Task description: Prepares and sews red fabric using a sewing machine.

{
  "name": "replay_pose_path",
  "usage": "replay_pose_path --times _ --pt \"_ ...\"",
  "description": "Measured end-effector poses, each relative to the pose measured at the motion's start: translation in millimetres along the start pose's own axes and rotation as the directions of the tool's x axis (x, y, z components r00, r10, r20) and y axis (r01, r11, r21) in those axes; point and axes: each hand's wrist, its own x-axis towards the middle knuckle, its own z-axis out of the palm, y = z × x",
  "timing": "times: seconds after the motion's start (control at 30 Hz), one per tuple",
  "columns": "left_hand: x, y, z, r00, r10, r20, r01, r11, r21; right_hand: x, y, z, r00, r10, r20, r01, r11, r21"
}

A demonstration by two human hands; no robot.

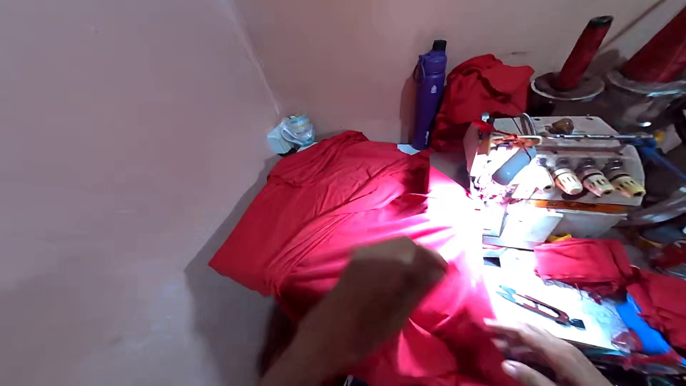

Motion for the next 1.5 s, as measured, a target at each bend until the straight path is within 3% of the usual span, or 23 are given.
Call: replay_pose_path --times 0.07,0.17,0.27,0.33,0.43,0.5,0.6,0.67,0.73,0.97,1.1,1.3,1.5 --pt "-8 10 24 0.982 0.127 0.142 -0.115 0.990 -0.086 29 -19 20 0.963 -0.231 -0.135 0.242 0.968 0.072" --pt "-11 10 25 0.992 0.100 0.074 -0.090 0.988 -0.124 64 -35 38 0.830 -0.521 -0.198 0.556 0.797 0.235" --pt "-11 -14 4 0.994 0.082 -0.074 -0.098 0.966 -0.240 76 -44 45 0.786 -0.610 -0.103 0.582 0.671 0.459" --pt "-9 -24 -9 0.985 0.050 -0.166 -0.091 0.963 -0.254 76 -44 49 0.775 -0.627 -0.087 0.597 0.679 0.427" --pt "4 -31 -15 0.959 0.035 -0.280 -0.086 0.982 -0.170 64 -56 50 0.825 -0.539 -0.170 0.562 0.754 0.339" --pt "22 -39 -5 0.937 0.057 -0.345 -0.095 0.991 -0.095 59 -57 46 0.862 -0.434 -0.261 0.505 0.770 0.390" --pt "58 -66 30 0.946 0.052 -0.320 -0.070 0.997 -0.045 63 -40 46 0.909 -0.143 -0.392 0.330 0.821 0.465" --pt "76 -90 67 0.969 0.045 -0.243 -0.060 0.997 -0.052 73 -23 54 0.868 0.088 -0.489 0.200 0.839 0.505" --pt "87 -106 100 0.986 0.034 -0.164 -0.044 0.997 -0.060 78 -7 60 0.806 0.200 -0.557 0.135 0.854 0.502" --pt "89 -111 136 0.981 -0.158 -0.114 0.151 0.986 -0.065 76 15 61 0.756 0.254 -0.603 0.120 0.853 0.509" --pt "86 -111 139 0.979 -0.155 -0.135 0.150 0.987 -0.050 75 14 62 0.757 0.230 -0.612 0.155 0.846 0.510" --pt "85 -111 144 0.972 -0.173 -0.160 0.167 0.985 -0.047 82 9 52 0.723 0.407 -0.558 0.158 0.690 0.707" --pt "83 -112 134 0.971 -0.114 -0.213 0.093 0.990 -0.106 74 9 52 0.775 0.372 -0.511 0.197 0.625 0.755"
